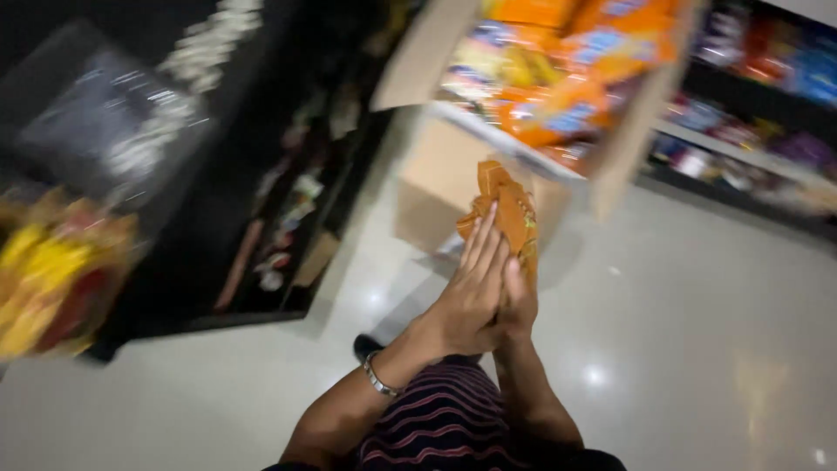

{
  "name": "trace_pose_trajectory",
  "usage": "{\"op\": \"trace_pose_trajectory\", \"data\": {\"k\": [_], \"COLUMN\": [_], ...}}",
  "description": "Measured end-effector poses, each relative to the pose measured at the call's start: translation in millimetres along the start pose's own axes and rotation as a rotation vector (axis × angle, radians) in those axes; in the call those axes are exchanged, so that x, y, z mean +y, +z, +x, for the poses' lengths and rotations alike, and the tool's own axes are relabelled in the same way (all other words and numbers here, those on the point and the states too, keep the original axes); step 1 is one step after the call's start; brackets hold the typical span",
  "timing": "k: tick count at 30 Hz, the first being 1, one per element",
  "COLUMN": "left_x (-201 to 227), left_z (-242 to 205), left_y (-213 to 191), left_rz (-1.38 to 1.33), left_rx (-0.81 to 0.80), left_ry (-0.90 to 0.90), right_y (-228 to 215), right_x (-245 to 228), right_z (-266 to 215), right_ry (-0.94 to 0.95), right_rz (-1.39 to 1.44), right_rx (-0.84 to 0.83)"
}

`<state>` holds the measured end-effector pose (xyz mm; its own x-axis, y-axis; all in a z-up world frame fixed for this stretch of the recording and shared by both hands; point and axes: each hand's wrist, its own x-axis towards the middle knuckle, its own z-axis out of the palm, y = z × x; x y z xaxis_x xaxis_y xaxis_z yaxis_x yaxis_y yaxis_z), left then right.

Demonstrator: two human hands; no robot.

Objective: Stocking a counter with packaged snacks from a cardboard box while wiping each package with a cloth.

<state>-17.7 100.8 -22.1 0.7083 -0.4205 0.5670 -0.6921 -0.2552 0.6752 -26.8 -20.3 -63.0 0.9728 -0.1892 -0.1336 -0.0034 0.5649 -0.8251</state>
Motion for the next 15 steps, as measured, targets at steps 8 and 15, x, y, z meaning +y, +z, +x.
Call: {"op": "trace_pose_trajectory", "data": {"k": [8, 15], "left_x": [18, 23], "left_z": [92, 153], "left_y": [102, 123], "left_rz": [-0.201, -0.239], "left_rx": [-0.16, 0.013], "left_ry": [0.02, -0.062], "right_y": [-105, -159], "right_x": [-116, -171], "right_z": [44, 103], "right_ry": [-0.285, -0.273], "right_rz": [-0.035, -0.248], "right_rx": [-0.048, -0.166]}}
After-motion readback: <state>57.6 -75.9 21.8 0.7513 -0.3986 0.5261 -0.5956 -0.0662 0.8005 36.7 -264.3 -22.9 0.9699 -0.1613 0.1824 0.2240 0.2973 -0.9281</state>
